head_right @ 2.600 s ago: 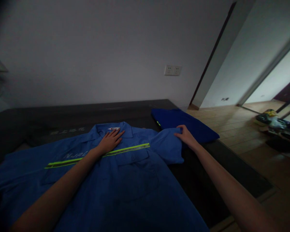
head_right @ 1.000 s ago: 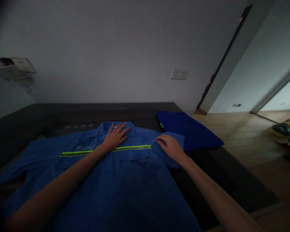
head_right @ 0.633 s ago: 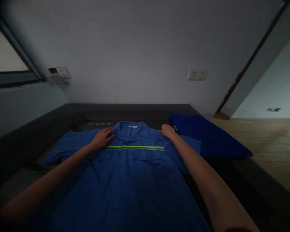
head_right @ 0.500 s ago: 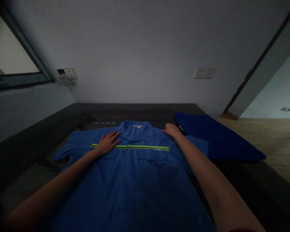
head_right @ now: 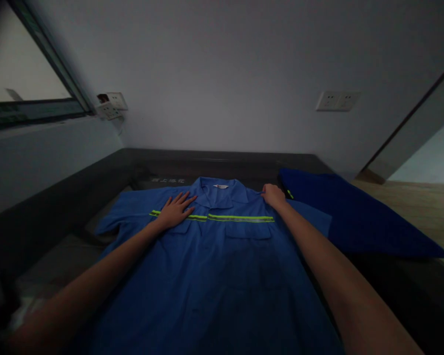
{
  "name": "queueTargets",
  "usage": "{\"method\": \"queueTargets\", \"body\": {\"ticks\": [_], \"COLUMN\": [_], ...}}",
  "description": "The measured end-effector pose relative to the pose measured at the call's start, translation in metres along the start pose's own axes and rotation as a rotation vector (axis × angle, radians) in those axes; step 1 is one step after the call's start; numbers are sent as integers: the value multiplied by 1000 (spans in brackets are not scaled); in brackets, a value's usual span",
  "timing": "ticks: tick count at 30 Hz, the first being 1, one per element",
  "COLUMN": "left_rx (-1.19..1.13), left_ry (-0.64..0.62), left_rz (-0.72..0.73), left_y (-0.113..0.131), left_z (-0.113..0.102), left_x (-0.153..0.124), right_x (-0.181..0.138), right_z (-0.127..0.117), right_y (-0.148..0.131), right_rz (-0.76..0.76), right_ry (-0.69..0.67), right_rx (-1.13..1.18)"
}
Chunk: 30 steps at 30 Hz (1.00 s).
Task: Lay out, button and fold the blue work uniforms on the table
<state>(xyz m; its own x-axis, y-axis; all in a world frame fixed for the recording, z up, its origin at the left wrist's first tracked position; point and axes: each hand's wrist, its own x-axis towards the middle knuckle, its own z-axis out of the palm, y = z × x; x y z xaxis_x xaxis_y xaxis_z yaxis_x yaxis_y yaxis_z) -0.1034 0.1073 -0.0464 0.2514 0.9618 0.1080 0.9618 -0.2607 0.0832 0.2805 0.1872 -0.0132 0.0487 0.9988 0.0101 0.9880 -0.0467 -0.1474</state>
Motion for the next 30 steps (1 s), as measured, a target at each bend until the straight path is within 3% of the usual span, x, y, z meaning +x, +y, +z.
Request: {"method": "queueTargets", "body": {"ticks": [11, 21, 25, 30], "left_rx": [-30, -19, -15, -22], "left_ry": [-3, 9, 34, 212], "left_rz": [-29, -36, -21, -38], "left_y": [10, 10, 15, 22], "left_z": [5, 2, -1, -8], "left_x": [46, 49, 45, 34], "right_x": [30, 23, -5, -52], "right_z": [2, 6, 3, 16], "right_y": [2, -3, -32, -99], "right_rz": [-44, -79, -196, -525], "right_ry": [211, 305, 361, 184], "right_rx": [-89, -95, -46, 58]}}
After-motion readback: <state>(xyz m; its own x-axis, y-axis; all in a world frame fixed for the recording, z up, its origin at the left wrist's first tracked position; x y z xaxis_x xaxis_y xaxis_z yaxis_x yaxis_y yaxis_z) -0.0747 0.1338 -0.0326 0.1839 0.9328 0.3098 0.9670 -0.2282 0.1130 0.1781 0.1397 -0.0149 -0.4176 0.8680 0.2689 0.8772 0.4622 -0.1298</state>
